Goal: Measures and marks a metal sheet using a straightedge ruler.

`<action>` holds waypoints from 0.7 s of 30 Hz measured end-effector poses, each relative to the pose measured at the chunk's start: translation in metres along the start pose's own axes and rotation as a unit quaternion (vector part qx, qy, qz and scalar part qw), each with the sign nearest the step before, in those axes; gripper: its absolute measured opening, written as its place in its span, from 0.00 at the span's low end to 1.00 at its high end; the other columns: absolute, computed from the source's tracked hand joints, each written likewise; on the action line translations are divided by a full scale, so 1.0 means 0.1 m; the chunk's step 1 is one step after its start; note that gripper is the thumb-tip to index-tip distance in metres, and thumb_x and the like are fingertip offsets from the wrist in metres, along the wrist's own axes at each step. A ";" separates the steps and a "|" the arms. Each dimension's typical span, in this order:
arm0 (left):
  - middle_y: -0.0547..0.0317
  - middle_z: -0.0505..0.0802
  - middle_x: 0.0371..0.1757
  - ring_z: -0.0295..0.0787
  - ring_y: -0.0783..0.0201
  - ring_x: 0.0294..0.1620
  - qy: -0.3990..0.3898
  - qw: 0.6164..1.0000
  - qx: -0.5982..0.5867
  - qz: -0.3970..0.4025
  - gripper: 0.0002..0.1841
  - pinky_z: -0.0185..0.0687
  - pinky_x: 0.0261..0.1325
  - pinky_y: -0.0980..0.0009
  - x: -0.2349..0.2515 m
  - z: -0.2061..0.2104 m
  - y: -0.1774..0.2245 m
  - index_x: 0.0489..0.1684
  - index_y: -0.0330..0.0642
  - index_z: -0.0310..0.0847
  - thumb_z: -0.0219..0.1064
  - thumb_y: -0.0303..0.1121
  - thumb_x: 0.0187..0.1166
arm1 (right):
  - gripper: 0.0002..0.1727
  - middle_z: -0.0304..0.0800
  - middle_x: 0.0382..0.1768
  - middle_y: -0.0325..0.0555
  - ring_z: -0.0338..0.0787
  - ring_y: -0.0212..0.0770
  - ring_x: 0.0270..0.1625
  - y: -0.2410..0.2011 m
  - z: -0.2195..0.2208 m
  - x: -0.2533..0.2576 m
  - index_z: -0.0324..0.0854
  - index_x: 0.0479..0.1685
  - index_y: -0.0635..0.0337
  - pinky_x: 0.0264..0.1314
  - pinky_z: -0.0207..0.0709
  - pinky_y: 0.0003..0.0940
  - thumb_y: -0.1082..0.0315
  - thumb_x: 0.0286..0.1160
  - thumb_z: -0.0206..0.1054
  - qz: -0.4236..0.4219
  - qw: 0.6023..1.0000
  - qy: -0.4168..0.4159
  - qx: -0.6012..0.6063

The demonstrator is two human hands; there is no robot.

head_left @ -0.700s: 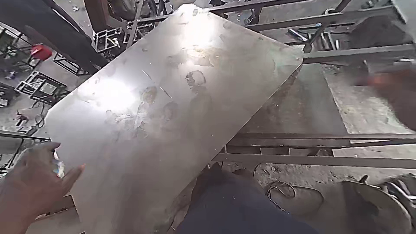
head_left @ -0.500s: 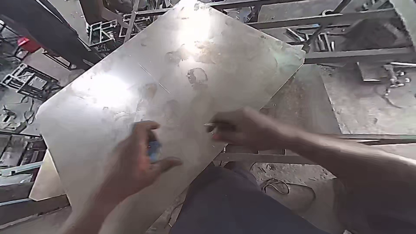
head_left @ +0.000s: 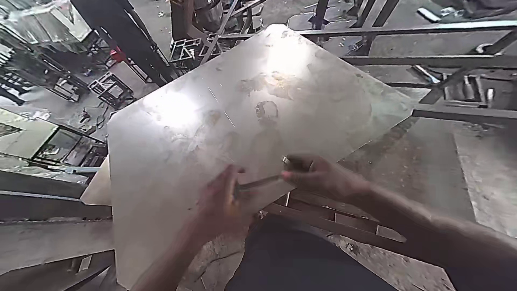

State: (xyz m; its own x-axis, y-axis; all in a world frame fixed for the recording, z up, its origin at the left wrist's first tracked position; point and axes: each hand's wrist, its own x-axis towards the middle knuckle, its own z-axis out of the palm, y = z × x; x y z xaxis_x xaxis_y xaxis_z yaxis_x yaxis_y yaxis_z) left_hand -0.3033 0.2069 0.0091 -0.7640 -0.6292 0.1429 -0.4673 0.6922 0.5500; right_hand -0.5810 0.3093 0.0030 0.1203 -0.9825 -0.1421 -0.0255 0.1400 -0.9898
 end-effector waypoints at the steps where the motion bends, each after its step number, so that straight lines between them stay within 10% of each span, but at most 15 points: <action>1: 0.56 0.90 0.40 0.89 0.58 0.35 0.007 0.998 0.049 -0.038 0.25 0.88 0.37 0.51 -0.07 -0.04 -0.10 0.61 0.45 0.84 0.61 0.58 0.84 | 0.07 0.79 0.22 0.33 0.73 0.24 0.20 0.01 -0.20 0.01 0.82 0.37 0.53 0.21 0.68 0.19 0.62 0.80 0.68 0.005 0.999 0.034 0.001; 10: 0.52 0.88 0.48 0.88 0.44 0.43 -0.072 0.901 0.274 -0.328 0.23 0.79 0.37 0.35 -0.17 0.09 -0.21 0.33 0.51 0.85 0.56 0.58 0.87 | 0.19 0.79 0.23 0.43 0.81 0.47 0.29 0.21 -1.13 0.78 0.80 0.29 0.50 0.32 0.72 0.56 0.45 0.75 0.71 0.056 0.882 0.058 -0.465; 21: 0.46 0.91 0.50 0.90 0.38 0.46 -0.054 0.887 0.299 -0.348 0.18 0.80 0.41 0.32 -0.02 0.20 -0.09 0.43 0.46 0.86 0.64 0.52 0.85 | 0.19 0.82 0.27 0.47 0.85 0.52 0.34 0.22 -1.06 0.80 0.81 0.35 0.50 0.33 0.73 0.60 0.44 0.74 0.72 0.097 0.855 0.074 -0.505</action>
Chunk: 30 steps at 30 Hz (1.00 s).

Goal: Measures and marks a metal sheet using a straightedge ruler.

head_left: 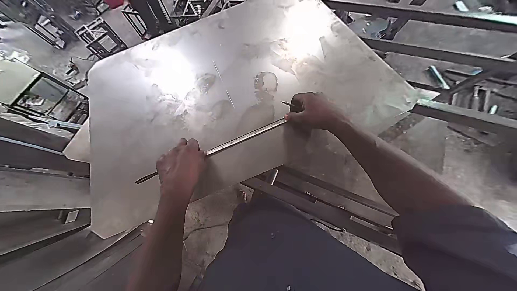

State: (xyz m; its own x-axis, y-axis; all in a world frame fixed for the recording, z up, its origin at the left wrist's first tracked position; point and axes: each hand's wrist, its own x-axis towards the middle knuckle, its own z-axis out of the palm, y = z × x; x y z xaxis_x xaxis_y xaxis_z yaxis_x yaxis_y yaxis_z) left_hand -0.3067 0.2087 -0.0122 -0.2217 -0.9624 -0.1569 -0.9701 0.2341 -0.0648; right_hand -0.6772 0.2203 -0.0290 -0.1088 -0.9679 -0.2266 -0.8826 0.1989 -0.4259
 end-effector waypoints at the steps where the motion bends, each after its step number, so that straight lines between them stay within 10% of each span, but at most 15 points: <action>1: 0.44 0.90 0.51 0.90 0.37 0.47 -0.005 1.000 0.003 -0.006 0.20 0.80 0.43 0.32 0.01 0.00 0.01 0.43 0.44 0.85 0.63 0.53 0.85 | 0.19 0.82 0.27 0.47 0.85 0.52 0.34 0.01 0.01 0.01 0.80 0.34 0.50 0.33 0.73 0.60 0.44 0.74 0.71 0.001 1.000 0.002 0.002; 30: 0.40 0.92 0.52 0.88 0.33 0.58 -0.128 0.991 0.007 -0.037 0.27 0.77 0.50 0.26 0.36 -0.12 0.00 0.46 0.45 0.86 0.57 0.61 0.85 | 0.19 0.84 0.29 0.47 0.85 0.52 0.36 0.09 -0.01 0.10 0.82 0.36 0.51 0.37 0.75 0.62 0.44 0.73 0.72 0.003 1.000 0.005 0.027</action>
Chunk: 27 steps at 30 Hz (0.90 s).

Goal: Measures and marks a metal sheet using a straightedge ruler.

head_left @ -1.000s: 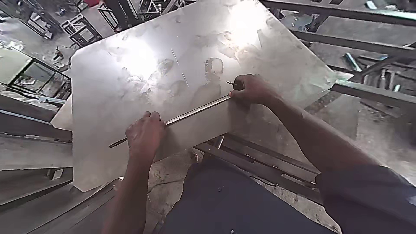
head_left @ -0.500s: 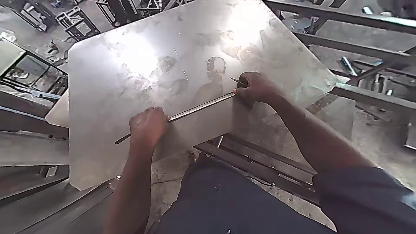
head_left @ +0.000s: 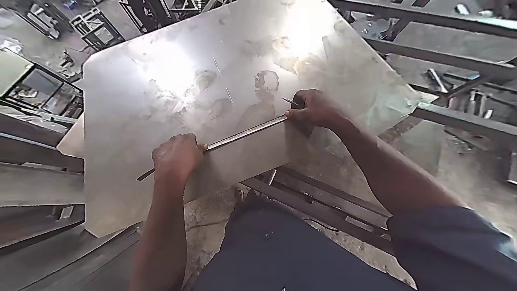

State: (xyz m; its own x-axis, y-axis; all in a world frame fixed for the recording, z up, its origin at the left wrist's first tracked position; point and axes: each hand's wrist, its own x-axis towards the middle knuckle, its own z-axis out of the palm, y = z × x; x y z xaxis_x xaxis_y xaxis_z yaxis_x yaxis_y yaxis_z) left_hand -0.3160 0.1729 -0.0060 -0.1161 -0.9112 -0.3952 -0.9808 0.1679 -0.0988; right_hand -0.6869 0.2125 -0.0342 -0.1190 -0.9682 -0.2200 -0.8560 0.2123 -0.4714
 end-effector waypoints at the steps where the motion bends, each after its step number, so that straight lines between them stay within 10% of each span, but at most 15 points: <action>1: 0.40 0.92 0.51 0.88 0.33 0.57 0.003 1.000 0.002 0.003 0.26 0.78 0.49 0.27 0.00 0.01 -0.01 0.46 0.46 0.86 0.57 0.61 0.85 | 0.19 0.84 0.29 0.47 0.85 0.52 0.36 0.00 0.01 0.01 0.82 0.36 0.51 0.37 0.74 0.62 0.44 0.72 0.72 -0.002 1.000 0.002 0.001; 27: 0.44 0.93 0.49 0.88 0.36 0.55 -0.017 1.000 -0.010 -0.001 0.21 0.77 0.45 0.29 0.06 -0.06 0.01 0.42 0.54 0.88 0.60 0.60 0.83 | 0.19 0.87 0.33 0.48 0.88 0.52 0.40 -0.05 -0.06 0.05 0.83 0.45 0.50 0.42 0.78 0.62 0.44 0.74 0.73 -0.015 0.999 -0.030 -0.032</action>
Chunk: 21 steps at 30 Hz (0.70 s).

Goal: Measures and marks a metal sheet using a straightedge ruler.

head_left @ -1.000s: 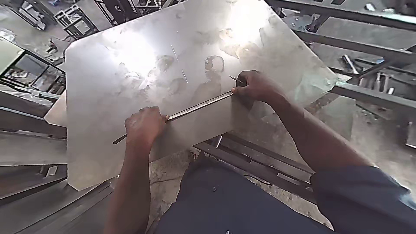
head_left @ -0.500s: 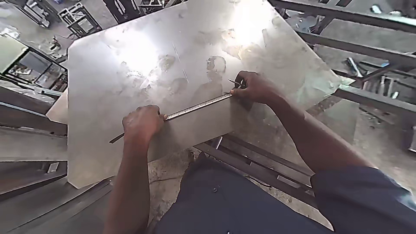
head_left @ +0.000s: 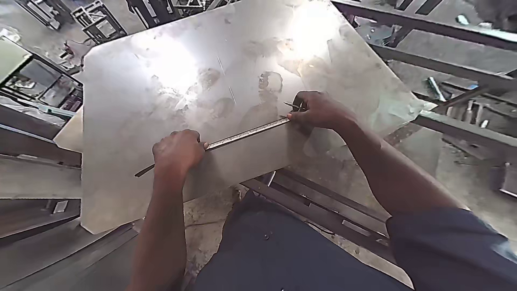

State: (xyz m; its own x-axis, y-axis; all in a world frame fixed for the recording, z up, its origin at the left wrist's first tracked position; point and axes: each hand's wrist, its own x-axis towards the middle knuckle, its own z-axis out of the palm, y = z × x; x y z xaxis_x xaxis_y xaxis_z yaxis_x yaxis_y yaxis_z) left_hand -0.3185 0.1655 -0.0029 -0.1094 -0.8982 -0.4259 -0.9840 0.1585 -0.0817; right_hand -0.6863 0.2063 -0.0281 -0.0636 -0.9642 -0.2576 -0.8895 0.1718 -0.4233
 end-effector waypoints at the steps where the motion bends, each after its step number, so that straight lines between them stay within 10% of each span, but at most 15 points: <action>1: 0.44 0.93 0.48 0.89 0.36 0.55 -0.002 1.000 0.002 0.001 0.21 0.77 0.45 0.29 0.00 -0.01 0.00 0.41 0.54 0.87 0.60 0.60 0.83 | 0.19 0.88 0.34 0.48 0.88 0.52 0.41 0.00 0.00 0.01 0.83 0.45 0.50 0.43 0.79 0.63 0.45 0.75 0.73 -0.001 1.000 -0.003 0.001; 6: 0.45 0.93 0.50 0.89 0.36 0.57 0.001 1.000 0.007 0.007 0.21 0.78 0.45 0.29 0.02 0.00 -0.01 0.42 0.53 0.88 0.60 0.60 0.83 | 0.19 0.87 0.32 0.47 0.88 0.50 0.38 0.01 -0.07 0.02 0.83 0.46 0.52 0.42 0.79 0.61 0.45 0.77 0.71 -0.016 1.000 -0.020 0.009; 11: 0.45 0.93 0.51 0.88 0.36 0.58 0.000 1.000 0.009 0.003 0.21 0.78 0.46 0.27 0.00 0.00 0.01 0.44 0.54 0.88 0.60 0.60 0.83 | 0.21 0.87 0.35 0.43 0.88 0.48 0.40 -0.37 -0.29 -0.13 0.82 0.52 0.48 0.42 0.77 0.59 0.48 0.94 0.47 -0.095 0.994 0.004 -0.059; 21: 0.45 0.93 0.51 0.88 0.35 0.59 0.006 1.000 0.017 0.006 0.19 0.77 0.45 0.27 -0.01 0.01 0.01 0.41 0.53 0.87 0.62 0.57 0.82 | 0.19 0.85 0.32 0.47 0.89 0.54 0.42 -0.78 -0.03 0.26 0.83 0.39 0.50 0.39 0.77 0.61 0.50 0.90 0.53 -0.149 0.942 -0.173 -0.247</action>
State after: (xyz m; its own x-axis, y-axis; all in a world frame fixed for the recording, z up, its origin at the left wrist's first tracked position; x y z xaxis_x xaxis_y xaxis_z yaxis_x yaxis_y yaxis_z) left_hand -0.3196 0.1666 -0.0036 -0.1236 -0.9005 -0.4170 -0.9773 0.1833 -0.1064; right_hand -0.6205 0.1674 0.0011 0.2981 -0.8165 -0.4943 -0.9517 -0.2940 -0.0882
